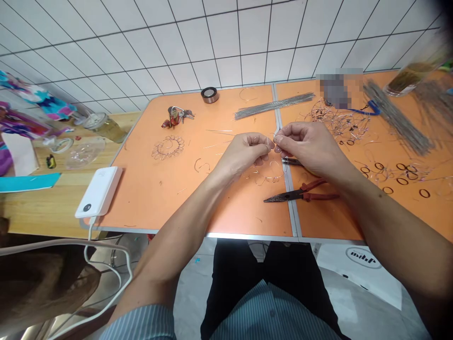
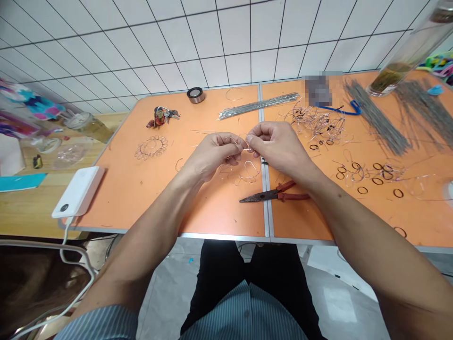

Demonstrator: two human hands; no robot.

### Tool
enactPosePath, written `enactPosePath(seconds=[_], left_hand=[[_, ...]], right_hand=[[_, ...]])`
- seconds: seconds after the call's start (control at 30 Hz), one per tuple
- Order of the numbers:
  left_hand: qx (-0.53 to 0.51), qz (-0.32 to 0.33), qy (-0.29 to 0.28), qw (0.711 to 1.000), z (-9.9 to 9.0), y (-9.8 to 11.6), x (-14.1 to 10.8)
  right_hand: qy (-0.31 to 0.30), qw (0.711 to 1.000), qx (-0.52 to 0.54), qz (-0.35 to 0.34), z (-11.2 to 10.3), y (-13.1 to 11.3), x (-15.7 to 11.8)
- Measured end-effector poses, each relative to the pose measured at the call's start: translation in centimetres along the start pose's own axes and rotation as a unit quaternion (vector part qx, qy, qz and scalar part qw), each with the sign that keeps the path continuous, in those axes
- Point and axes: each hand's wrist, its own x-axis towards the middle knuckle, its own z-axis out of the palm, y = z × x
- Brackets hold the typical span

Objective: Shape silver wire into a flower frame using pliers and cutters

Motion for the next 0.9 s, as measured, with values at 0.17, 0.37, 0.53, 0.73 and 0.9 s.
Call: enactPosePath(seconds=[0.17, 0.37, 0.53, 0.73, 0.9], left_hand=[[0.004, 0.001, -0.010, 1.000, 0.1, -0.1, 0.0], [0.001, 0.006, -0.015, 1.000, 0.2, -0.4, 0.1], [-0.029, 0.001, -0.015, 0.999, 0.3, -0.4, 0.2], [-0.081, -0.007, -0.039, 0.996, 0.3, -0.6, 0.4], [-0.103, -0.001, -0.039, 0.994, 0.3, 0.2, 0.1]], right_hand=[[-0.002, 1.000, 0.018, 0.003, 0.1, 0.2, 0.1], [0.003, 1.000, 0.002, -0.004, 0.0, 0.2, 0.2], [0.012, 1.000, -0.011, -0.017, 0.0, -0.2, 0.4], [0.018, 0.996, -0.070, -0.047, 0.1, -1.6, 0.7], [0.001, 0.990, -0.128, -0.067, 0.0, -3.2, 1.3]])
